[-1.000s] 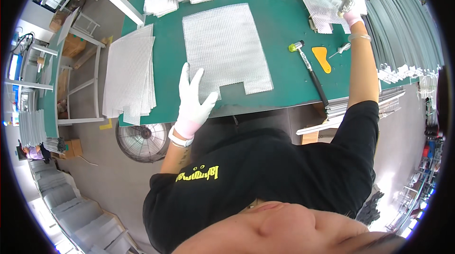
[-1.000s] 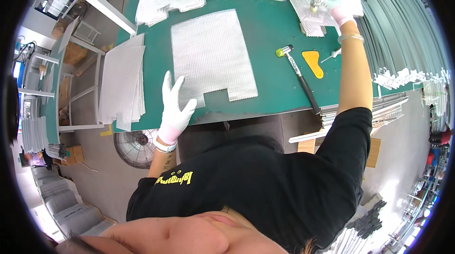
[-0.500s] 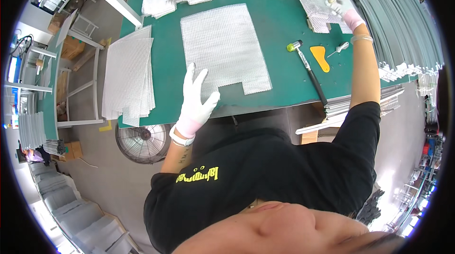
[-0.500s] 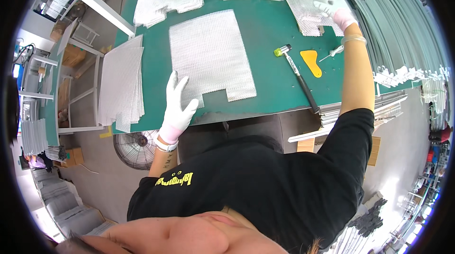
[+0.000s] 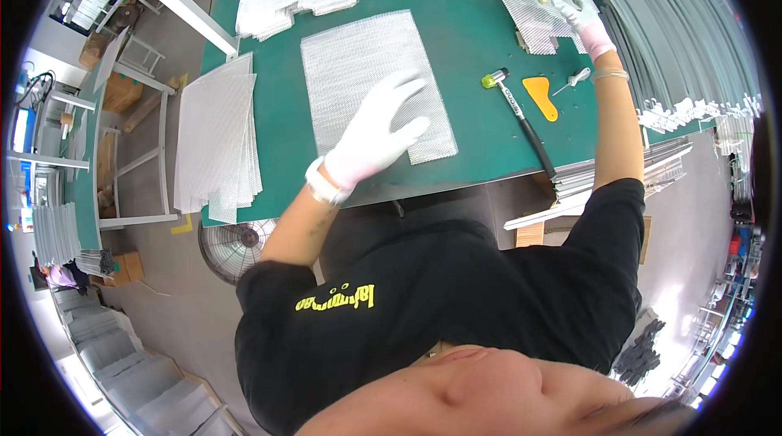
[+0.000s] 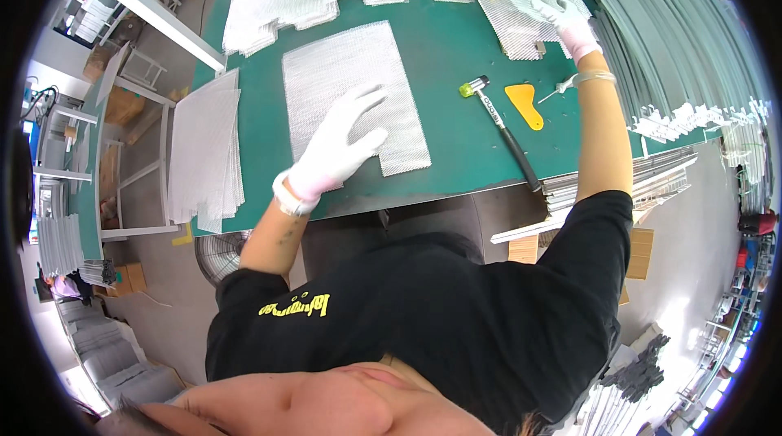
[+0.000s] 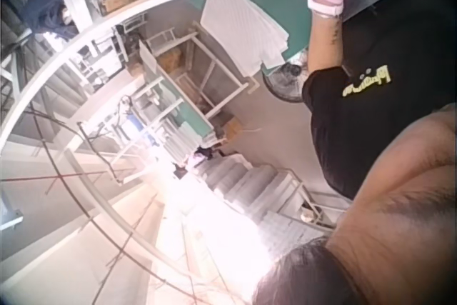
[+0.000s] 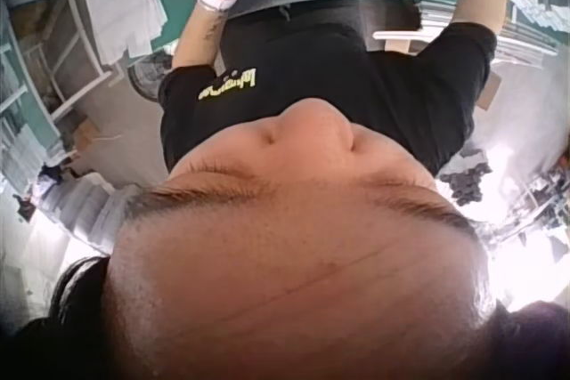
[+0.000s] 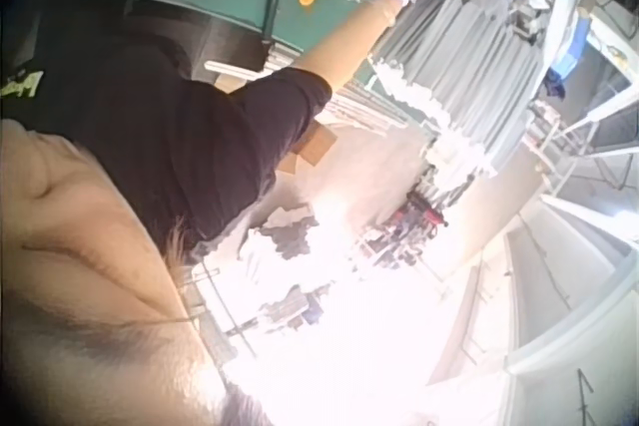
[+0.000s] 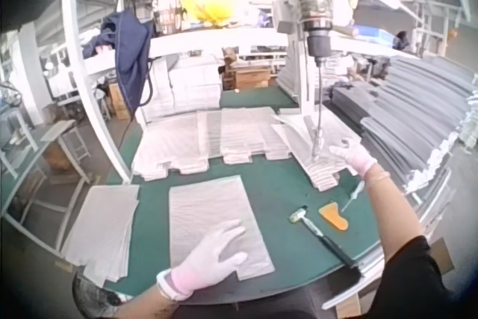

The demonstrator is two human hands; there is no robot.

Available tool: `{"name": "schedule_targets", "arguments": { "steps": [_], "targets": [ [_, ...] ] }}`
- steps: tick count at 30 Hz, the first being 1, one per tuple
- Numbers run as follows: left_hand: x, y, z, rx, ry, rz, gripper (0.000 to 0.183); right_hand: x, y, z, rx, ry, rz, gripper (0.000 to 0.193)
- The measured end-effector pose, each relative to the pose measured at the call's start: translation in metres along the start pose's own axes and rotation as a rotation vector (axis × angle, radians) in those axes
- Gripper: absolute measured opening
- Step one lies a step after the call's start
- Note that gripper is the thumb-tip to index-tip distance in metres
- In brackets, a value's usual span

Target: The person assembles air filters by placing a mesh sheet onto a metal frame, inserting a small plastic component, and securing the assembly with a rubber mallet. The process is repeated for multiple units on a green workbench.

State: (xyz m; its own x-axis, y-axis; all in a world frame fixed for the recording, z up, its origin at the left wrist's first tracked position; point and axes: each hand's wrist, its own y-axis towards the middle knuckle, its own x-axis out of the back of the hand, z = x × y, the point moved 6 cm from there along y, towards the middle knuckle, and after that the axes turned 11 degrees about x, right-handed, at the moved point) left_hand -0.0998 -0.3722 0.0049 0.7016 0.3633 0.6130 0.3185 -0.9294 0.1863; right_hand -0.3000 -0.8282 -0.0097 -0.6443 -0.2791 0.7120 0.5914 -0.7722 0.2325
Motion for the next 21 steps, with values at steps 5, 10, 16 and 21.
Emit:
{"name": "schedule_targets", "arguments": {
  "steps": [5,10,16,21],
  "targets": [
    [-0.064,0.126,-0.036,-0.369,0.125,-0.044,0.045,-0.011,-0.005,0.003,-0.028,0.002,0.018,0.109],
    [-0.136,0.228,-0.059,-0.346,0.47,-0.028,0.046,-0.016,-0.01,0.009,-0.031,-0.045,-0.064,0.102],
    [-0.172,0.259,-0.066,-0.323,0.67,0.128,0.05,0.034,-0.025,0.047,0.181,0.143,-0.464,0.095],
    [-0.121,0.231,-0.067,-0.149,-1.106,0.174,0.042,0.024,-0.091,0.13,0.446,0.396,-0.537,0.08]
  ]
}}
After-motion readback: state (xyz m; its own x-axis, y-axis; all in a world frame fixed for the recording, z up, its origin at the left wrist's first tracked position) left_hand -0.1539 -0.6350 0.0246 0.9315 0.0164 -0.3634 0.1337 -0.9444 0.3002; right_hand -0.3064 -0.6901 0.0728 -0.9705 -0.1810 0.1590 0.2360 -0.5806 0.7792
